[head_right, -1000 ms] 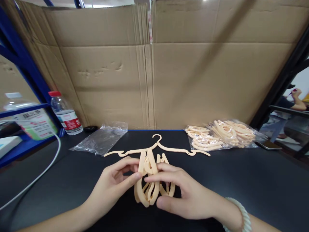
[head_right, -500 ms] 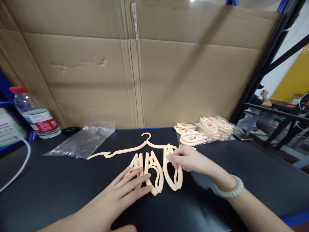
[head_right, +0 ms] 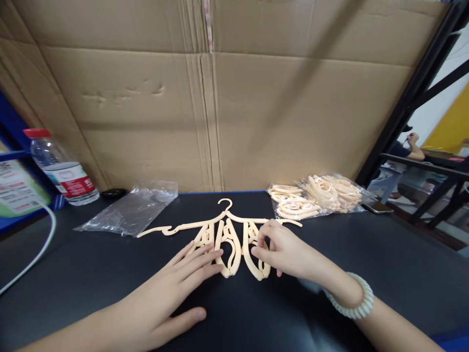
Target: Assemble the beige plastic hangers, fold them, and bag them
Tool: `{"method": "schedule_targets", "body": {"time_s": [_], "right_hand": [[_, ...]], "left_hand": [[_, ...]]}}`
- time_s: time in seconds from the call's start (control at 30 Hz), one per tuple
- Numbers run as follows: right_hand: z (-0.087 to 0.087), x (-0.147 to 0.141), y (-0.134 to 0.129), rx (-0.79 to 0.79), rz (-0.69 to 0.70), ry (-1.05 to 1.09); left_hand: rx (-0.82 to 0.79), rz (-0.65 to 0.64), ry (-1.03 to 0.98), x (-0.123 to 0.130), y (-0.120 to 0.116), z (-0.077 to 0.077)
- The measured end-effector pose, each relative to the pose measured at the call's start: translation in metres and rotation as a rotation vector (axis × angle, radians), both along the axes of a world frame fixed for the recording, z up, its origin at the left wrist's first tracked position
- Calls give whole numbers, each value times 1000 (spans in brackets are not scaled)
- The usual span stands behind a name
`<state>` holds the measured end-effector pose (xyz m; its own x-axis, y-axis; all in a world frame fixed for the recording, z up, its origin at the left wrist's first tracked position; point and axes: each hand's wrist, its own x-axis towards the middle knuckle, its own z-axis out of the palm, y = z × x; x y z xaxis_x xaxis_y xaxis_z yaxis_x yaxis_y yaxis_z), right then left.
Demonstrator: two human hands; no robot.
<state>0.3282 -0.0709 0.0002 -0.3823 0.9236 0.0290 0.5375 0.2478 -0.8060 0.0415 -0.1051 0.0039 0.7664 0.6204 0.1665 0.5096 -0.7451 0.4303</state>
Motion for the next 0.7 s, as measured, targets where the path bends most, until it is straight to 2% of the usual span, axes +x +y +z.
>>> {"method": "schedule_targets", "body": {"time_s": [0.17,0.3,0.5,0.7], "right_hand": [[-4,-6,0,51,43,55],[1,-9,2,67,9,13],[9,13,24,373,-141,-105],[-6,33,49,478,-195,-261]], "left_hand": [[63,72,-60,1,-1,-11],[57,57,-37,-1,0,-12],[131,84,-146,-8,11,-5],[143,223,-257,-18,28,-2]]}}
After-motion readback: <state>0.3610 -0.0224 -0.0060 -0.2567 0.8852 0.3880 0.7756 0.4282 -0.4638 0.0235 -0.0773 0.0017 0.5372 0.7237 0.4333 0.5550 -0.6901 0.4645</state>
